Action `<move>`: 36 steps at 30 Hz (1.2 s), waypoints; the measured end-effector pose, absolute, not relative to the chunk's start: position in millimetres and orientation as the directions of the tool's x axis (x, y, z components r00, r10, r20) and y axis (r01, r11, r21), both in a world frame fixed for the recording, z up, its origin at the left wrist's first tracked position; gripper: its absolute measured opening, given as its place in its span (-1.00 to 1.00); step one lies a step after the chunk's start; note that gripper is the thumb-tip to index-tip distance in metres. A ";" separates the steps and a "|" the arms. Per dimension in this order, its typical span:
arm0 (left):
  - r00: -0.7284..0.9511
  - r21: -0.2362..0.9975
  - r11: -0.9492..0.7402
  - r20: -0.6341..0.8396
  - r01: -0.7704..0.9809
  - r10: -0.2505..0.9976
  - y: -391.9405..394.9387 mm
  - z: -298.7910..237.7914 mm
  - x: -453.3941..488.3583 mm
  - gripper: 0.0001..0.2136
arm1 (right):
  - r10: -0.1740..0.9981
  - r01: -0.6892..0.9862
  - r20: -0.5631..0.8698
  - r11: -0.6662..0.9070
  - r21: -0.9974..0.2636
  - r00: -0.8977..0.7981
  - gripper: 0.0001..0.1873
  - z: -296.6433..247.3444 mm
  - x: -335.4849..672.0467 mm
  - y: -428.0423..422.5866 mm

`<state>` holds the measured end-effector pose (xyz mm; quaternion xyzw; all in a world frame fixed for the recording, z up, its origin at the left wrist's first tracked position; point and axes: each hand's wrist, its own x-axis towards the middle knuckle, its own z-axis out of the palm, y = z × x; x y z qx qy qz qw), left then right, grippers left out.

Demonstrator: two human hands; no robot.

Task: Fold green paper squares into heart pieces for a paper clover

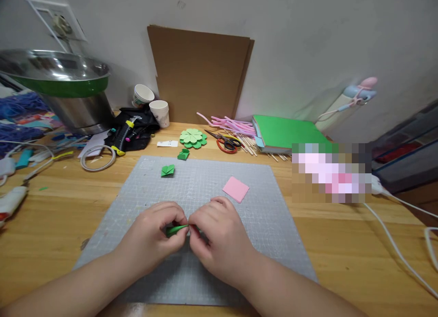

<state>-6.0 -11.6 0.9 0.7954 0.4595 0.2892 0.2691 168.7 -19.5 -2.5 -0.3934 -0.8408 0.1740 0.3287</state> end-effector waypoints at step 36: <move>0.401 0.867 -0.247 0.061 0.432 0.914 -4.7 5.1 -7.9 -0.93 | 0.867 0.504 0.158 0.414 -0.758 -0.473 -0.87 -6.0 174.2 -13.7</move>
